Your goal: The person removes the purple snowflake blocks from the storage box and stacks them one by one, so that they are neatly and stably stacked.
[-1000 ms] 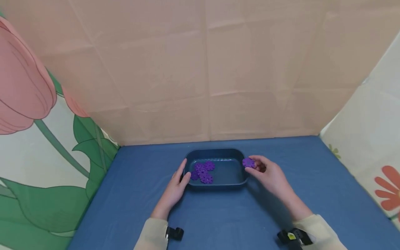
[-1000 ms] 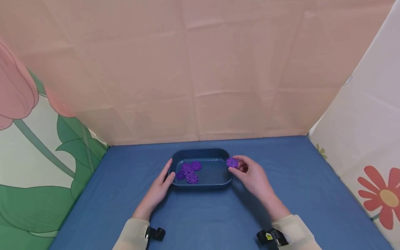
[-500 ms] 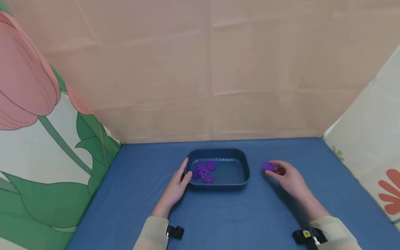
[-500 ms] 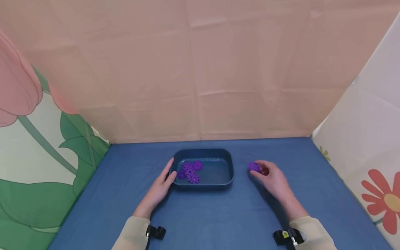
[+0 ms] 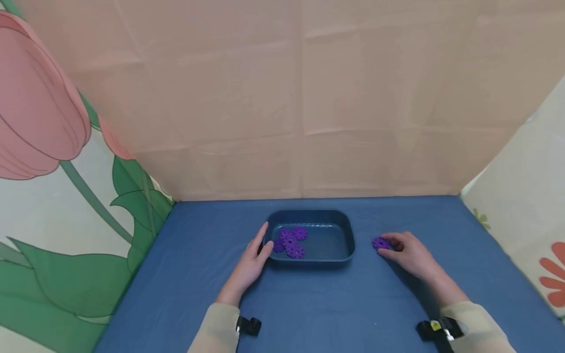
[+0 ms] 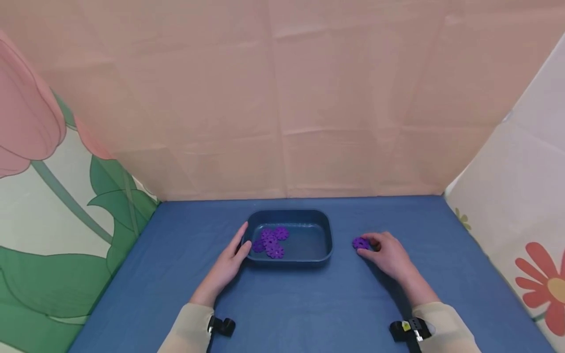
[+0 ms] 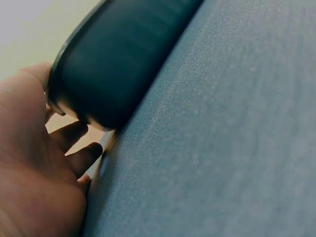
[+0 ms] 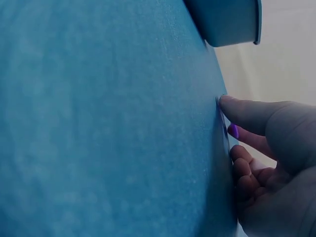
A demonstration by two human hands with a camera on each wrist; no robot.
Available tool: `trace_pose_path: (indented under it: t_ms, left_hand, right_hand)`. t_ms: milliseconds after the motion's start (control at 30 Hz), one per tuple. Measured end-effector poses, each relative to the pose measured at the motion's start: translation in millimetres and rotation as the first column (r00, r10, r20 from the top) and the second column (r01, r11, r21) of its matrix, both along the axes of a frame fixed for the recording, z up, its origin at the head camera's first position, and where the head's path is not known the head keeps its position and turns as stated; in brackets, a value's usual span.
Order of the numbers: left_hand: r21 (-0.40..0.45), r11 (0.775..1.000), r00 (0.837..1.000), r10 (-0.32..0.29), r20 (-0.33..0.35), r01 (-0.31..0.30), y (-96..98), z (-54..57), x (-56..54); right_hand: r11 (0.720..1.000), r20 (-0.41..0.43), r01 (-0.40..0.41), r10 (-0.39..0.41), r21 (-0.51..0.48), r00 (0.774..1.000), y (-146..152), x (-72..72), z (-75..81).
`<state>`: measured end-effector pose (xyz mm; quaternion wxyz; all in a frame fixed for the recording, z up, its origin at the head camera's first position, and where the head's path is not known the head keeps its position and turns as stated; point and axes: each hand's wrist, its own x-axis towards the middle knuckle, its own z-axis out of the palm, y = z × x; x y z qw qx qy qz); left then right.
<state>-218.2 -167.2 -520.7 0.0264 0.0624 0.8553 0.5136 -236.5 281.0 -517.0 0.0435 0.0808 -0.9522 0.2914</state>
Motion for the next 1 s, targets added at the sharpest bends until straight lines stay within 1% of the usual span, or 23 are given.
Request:
trace_pose_path:
  t_ms: [267, 500, 700, 767, 833, 900, 1000]
  left_hand:
    - [0.005, 1.000, 1.000, -0.001, -0.005, 0.001, -0.2, 0.8, 0.8]
    - [0.000, 1.000, 1.000, -0.006, -0.017, 0.006, 0.2, -1.8, 1.4]
    - [0.000, 1.000, 1.000, -0.009, -0.020, 0.009, 0.0, -3.5, 0.8]
    - [-0.002, 1.000, 1.000, -0.010, -0.022, 0.010, -0.4, -4.2, 0.8]
    - [-0.002, 1.000, 1.000, -0.008, -0.016, 0.008, -0.6, -4.7, 0.5]
    - [0.001, 1.000, 1.000, -0.008, -0.014, 0.008, -0.8, -4.9, 0.2]
    - [0.004, 1.000, 1.000, -0.006, -0.014, 0.006, -0.6, -4.6, -0.3]
  right_hand:
    - [1.000, 0.005, -0.013, 0.013, 0.013, 1.000, 0.9, -1.2, 0.7]
    - [0.999, 0.002, -0.026, 0.026, 0.017, 1.000, 1.3, 1.1, 2.9]
    - [0.999, 0.040, -0.047, 0.047, -0.001, 0.998, 1.0, 0.3, 5.3]
    - [0.998, 0.052, -0.055, 0.056, -0.018, 0.997, -0.2, 0.3, 9.5]
    - [0.998, 0.042, -0.057, 0.058, -0.029, 0.997, -3.2, 0.6, 15.5]
    - [0.998, 0.009, -0.047, 0.048, -0.040, 0.999, -8.7, 1.6, 23.3]
    - [0.998, -0.070, -0.032, 0.029, -0.045, 0.997, -22.6, 3.2, 36.9]
